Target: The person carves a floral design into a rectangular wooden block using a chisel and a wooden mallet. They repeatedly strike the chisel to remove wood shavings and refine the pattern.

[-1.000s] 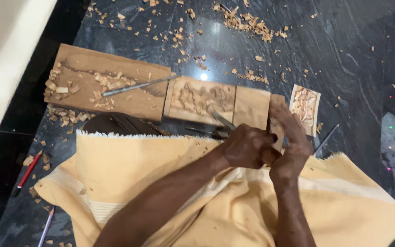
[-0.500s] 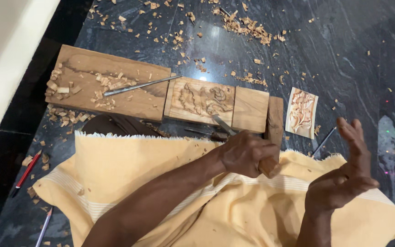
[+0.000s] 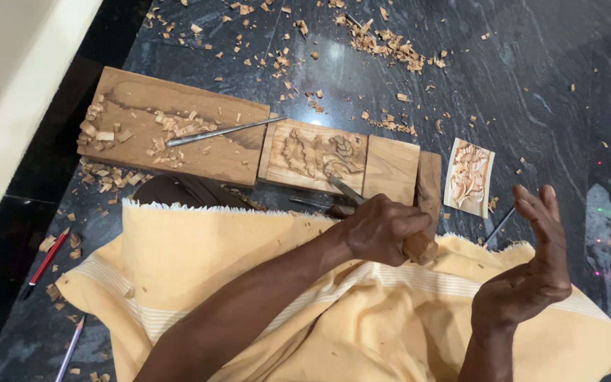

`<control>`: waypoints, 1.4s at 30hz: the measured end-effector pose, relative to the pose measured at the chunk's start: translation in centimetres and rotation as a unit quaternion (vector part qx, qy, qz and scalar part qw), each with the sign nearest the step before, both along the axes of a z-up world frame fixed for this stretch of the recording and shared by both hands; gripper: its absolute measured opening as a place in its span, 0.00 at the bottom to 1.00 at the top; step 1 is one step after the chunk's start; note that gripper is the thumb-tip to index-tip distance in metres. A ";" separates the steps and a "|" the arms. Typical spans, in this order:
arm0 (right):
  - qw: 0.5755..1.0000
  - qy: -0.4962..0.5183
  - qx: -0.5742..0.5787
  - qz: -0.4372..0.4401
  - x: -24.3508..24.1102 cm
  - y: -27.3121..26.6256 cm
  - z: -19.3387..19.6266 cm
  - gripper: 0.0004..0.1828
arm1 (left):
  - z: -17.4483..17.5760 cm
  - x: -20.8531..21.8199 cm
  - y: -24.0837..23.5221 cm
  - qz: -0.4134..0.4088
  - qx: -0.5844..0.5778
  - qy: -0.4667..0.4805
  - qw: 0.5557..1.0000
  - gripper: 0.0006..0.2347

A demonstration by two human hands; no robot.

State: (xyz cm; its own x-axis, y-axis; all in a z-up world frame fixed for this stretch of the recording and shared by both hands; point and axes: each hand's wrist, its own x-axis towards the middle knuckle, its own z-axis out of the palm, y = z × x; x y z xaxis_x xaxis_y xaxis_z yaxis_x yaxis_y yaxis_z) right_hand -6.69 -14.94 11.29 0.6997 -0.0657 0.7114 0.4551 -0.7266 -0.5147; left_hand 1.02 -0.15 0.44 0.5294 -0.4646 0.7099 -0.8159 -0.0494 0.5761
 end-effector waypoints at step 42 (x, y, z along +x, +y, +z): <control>1.000 -0.002 0.024 -0.001 2.8 2.0 -2.6 0.56 | -0.4 1.1 -1.4 0.049 0.018 0.022 0.998 0.10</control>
